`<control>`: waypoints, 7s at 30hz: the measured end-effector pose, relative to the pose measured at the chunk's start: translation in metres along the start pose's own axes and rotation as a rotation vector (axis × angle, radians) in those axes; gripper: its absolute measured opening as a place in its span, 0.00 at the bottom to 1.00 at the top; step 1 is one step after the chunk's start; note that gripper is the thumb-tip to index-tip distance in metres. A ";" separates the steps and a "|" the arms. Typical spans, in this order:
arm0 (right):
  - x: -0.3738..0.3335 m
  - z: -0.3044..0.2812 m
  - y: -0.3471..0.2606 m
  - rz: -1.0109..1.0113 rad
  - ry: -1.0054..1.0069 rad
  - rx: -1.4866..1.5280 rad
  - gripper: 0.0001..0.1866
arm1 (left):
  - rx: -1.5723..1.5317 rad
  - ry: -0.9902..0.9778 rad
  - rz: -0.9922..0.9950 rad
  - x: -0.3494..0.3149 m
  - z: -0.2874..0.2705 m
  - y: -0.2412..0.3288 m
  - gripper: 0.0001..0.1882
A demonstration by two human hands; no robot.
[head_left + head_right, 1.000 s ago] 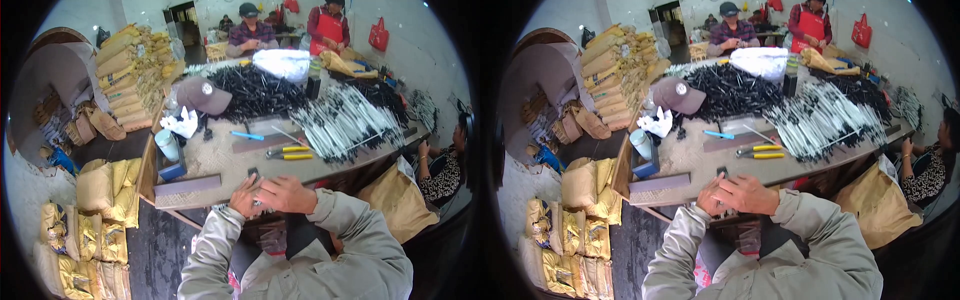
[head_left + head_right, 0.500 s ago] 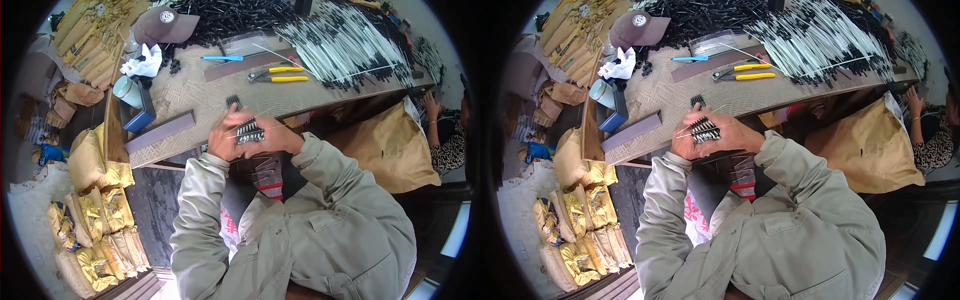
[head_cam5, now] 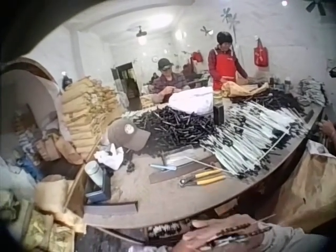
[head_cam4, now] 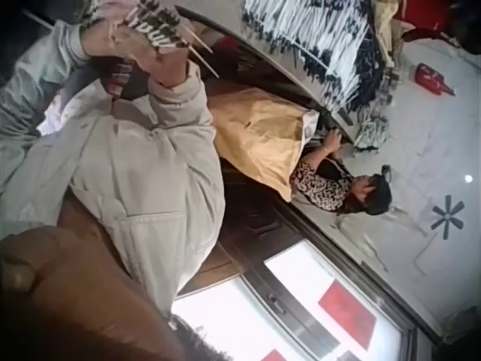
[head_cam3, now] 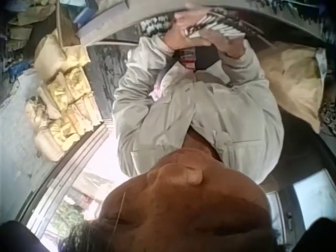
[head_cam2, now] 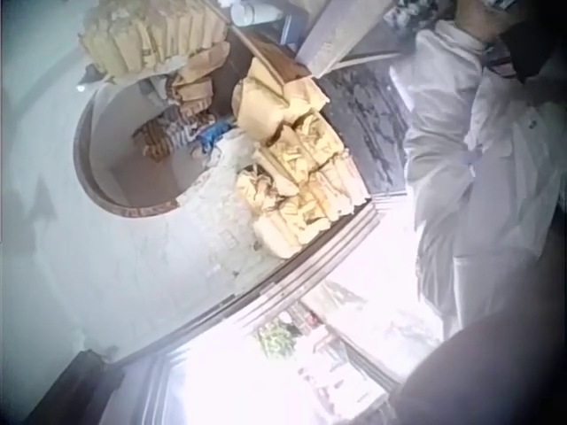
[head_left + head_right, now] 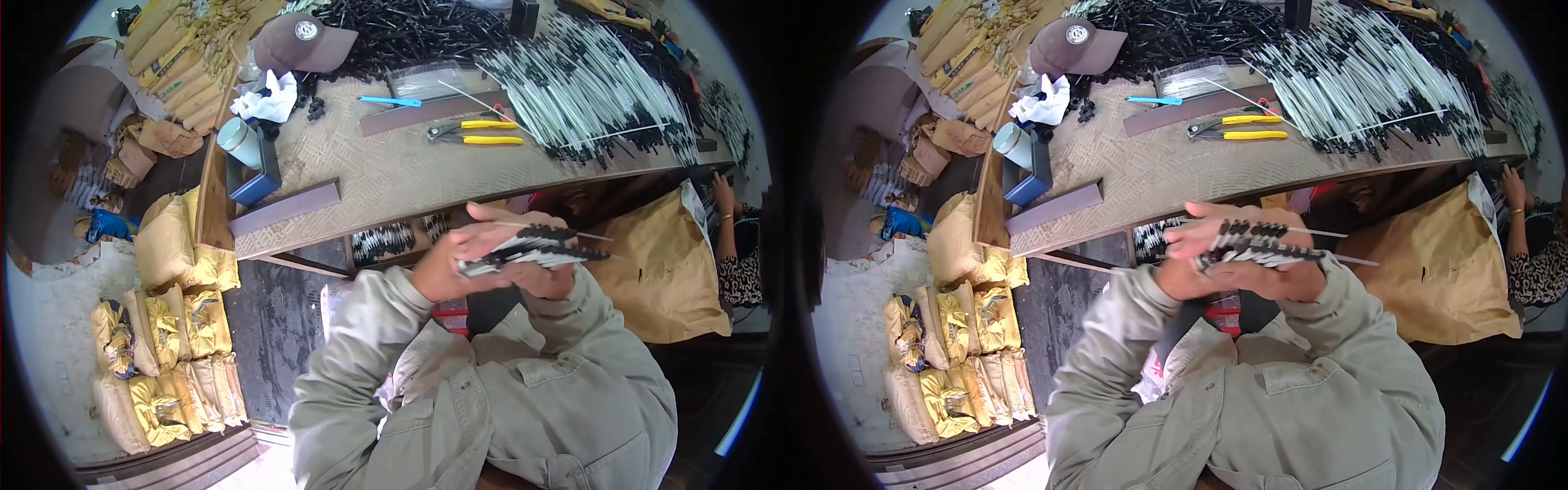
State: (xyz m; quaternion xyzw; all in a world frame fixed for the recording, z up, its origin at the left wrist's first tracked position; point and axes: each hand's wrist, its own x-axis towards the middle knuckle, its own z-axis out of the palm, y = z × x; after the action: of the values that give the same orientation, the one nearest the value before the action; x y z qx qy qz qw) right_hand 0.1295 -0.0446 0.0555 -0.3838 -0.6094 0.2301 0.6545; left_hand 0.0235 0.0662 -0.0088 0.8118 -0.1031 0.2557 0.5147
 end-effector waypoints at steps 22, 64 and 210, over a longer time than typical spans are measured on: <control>-0.095 -0.037 0.074 0.825 0.326 0.432 0.12 | 1.252 0.353 -0.695 0.029 -0.221 -0.086 0.18; -0.094 -0.020 0.052 0.767 0.176 0.484 0.11 | -1.140 0.699 -0.694 -0.039 0.033 -0.015 0.19; -0.096 -0.022 0.042 0.616 -0.033 0.671 0.12 | -0.519 0.228 -0.377 -0.038 0.034 0.033 0.22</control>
State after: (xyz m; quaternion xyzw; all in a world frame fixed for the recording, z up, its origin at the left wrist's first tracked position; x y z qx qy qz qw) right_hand 0.1435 -0.0977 -0.0364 -0.3103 -0.3686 0.6049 0.6340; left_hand -0.0124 0.0178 -0.0144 0.6248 0.0456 0.2106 0.7505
